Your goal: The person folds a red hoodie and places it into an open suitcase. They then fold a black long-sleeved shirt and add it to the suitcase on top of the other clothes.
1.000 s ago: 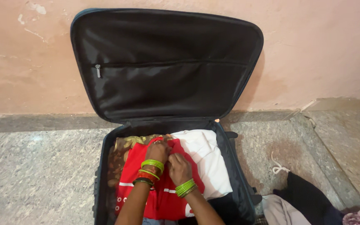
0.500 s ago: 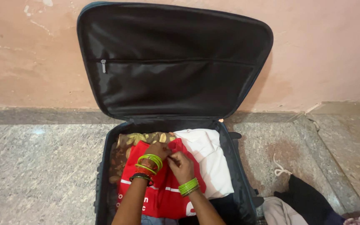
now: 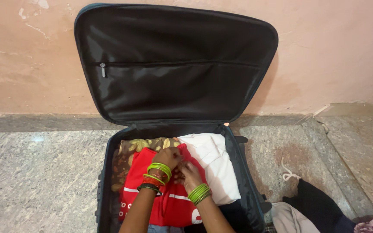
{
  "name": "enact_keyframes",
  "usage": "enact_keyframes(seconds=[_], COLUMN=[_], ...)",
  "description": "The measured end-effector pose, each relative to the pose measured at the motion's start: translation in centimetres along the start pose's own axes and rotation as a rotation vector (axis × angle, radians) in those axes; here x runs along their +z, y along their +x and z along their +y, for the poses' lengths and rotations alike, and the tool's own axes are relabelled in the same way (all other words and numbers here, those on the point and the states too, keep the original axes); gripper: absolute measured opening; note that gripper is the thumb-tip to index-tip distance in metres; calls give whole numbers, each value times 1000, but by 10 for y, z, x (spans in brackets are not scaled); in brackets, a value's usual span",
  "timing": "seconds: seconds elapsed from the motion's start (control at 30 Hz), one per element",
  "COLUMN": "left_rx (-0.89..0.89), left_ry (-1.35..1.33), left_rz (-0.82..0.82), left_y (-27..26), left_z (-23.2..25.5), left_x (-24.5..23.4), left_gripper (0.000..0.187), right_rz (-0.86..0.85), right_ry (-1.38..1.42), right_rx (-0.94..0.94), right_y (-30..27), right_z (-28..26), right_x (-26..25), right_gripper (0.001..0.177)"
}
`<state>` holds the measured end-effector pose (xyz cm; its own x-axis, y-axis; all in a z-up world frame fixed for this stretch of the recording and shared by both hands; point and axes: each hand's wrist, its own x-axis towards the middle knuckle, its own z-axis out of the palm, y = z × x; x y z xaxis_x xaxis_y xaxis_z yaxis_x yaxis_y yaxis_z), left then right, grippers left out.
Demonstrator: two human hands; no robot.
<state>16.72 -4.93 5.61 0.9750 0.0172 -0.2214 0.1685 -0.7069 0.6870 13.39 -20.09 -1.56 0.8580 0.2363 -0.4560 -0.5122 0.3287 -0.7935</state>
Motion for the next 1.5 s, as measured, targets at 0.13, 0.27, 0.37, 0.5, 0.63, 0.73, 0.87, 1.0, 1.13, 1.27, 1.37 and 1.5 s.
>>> enact_keyframes(seconds=[0.13, 0.27, 0.37, 0.5, 0.63, 0.73, 0.87, 1.0, 1.13, 1.27, 1.37, 1.5], left_rx=[20, 30, 46, 68, 94, 68, -43, -104, -64, -141, -99, 66], left_ry=[-87, -100, -100, -19, 160, 119, -36, -64, -1, 92, 195, 302], left_rz=[66, 77, 56, 105, 194, 218, 212, 242, 252, 334, 554, 718], left_y=[-2, -3, -3, -11, -14, -7, 3, 8, 15, 23, 35, 36], left_z=[4, 1, 1, 1, 4, 3, -5, -13, -20, -30, -46, -53], left_x=[1, 1, -4, -8, -4, -1, 14, 32, 45, 44, 9, -22], left_gripper=[28, 27, 25, 22, 22, 22, 22, 20, 23, 22, 21, 19], right_rz=[90, 86, 64, 271, 142, 54, 21, 23, 72, 79, -12, -111], right_ry=[-114, -144, -220, -1063, -619, -288, -69, -56, -79, -155, -191, -264], right_rx=[-33, -180, -255, -1085, -510, -169, -2, 19, 55, 99, 169, 158], right_y=[-4, -5, -5, -3, 11, 26, 31, 32, 32, 8, -26, -50], right_z=[5, 10, 9, 9, 7, 3, 10, 20, 21, 29, 41, 32], right_x=[8, 14, 12, 9, 8, 5, -8, -17, -20, -10, 8, 16], right_gripper=[21, 20, 12, 8, 9, 13, 8, 4, 6, 8, 9, 16])
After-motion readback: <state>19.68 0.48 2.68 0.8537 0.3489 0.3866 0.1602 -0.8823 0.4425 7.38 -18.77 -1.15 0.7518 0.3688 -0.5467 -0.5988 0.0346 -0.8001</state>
